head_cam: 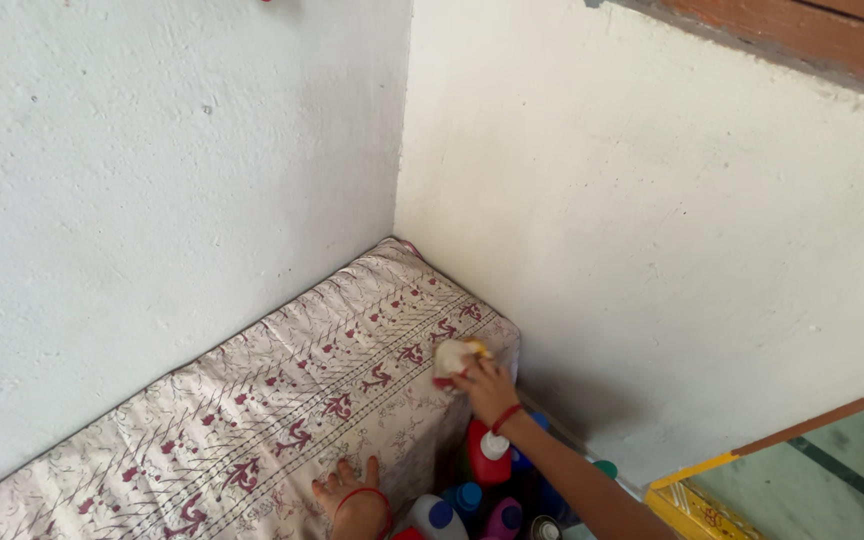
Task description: The person sits on the floor and moves several plastic bottles of cleaning and personal care products from a low bench to the floor, then wipes the bench surface with a cloth. The person also wipes the exterior of a large blue bottle before placing it back among the others.
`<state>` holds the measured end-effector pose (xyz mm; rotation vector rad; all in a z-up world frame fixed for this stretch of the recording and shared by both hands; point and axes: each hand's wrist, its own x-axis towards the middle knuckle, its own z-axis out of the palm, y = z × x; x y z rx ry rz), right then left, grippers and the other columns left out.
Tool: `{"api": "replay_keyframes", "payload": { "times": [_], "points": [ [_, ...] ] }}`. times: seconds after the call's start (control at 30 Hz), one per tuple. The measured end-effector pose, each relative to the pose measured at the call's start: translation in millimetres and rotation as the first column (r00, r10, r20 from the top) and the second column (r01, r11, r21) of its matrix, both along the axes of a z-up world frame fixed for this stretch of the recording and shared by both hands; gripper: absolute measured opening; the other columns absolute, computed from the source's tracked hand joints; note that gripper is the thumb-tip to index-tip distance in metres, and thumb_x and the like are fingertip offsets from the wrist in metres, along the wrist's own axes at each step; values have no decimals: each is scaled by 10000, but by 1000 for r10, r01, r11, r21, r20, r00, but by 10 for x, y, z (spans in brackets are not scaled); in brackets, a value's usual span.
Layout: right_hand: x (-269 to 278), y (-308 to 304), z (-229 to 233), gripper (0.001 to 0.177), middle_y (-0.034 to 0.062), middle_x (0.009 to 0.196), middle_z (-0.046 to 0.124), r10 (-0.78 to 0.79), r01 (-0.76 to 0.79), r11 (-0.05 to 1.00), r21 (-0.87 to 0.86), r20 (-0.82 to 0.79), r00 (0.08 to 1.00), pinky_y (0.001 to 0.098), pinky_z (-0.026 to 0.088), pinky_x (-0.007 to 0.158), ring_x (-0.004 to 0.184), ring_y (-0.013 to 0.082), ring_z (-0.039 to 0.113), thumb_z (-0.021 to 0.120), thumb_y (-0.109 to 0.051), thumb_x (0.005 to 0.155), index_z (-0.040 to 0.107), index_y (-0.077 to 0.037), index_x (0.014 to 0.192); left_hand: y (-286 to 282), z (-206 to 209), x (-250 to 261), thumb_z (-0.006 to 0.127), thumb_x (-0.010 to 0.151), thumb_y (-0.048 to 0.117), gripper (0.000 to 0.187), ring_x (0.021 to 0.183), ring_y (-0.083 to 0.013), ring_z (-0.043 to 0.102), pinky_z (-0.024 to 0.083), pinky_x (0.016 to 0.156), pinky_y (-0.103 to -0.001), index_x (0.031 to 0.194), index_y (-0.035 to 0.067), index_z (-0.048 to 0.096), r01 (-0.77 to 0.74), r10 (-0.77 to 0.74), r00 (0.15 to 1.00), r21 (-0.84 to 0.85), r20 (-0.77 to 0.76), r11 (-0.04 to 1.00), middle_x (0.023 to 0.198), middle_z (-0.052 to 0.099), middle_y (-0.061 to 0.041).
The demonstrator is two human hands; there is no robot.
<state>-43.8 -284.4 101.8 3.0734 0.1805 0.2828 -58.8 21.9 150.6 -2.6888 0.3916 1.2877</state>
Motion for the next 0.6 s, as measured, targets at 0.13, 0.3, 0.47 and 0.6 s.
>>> {"api": "replay_keyframes", "payload": {
  "times": [0.13, 0.3, 0.47, 0.6],
  "points": [
    [-54, -193, 4, 478, 113, 1460, 493, -118, 118, 993, 4, 43, 992, 524, 420, 985, 1272, 357, 499, 616, -59, 821, 711, -210, 1264, 6, -143, 15, 606, 985, 411, 884, 1591, -347, 141, 75, 1233, -608, 1670, 278, 63, -74, 75, 997, -10, 29, 997, 1743, 30, -171],
    [-16, 265, 97, 455, 135, 1431, 571, 2, -55, 980, 191, 269, 963, 507, 407, 1081, 1306, 364, 496, 625, -23, 853, 712, -162, 1277, 129, -251, 39, 588, 980, 378, 800, 1569, -319, 194, 112, 1217, -619, 1627, 109, 202, -112, 117, 972, -32, 203, 993, 1725, 132, -158],
    [-34, 1129, 223, 391, 170, 1449, 558, 333, -386, 883, 268, 222, 916, 611, 316, 1149, 1423, 382, 399, 682, -113, 876, 717, -110, 1265, 317, -185, 291, 597, 986, 389, 906, 1583, -312, 90, 66, 1220, -618, 1650, 84, 60, -162, 177, 940, -76, 291, 984, 1725, 57, -171],
    [-85, 1453, 315, 440, 172, 1609, 490, 363, -387, 861, 330, 135, 922, 619, 315, 1188, 1518, 384, 358, 686, -170, 925, 672, -148, 1364, 503, -168, 389, 539, 1022, 318, 780, 1568, -317, 139, 117, 1205, -628, 1647, 132, 112, -216, 236, 845, -99, 479, 972, 1703, 139, -169]
  ]
}}
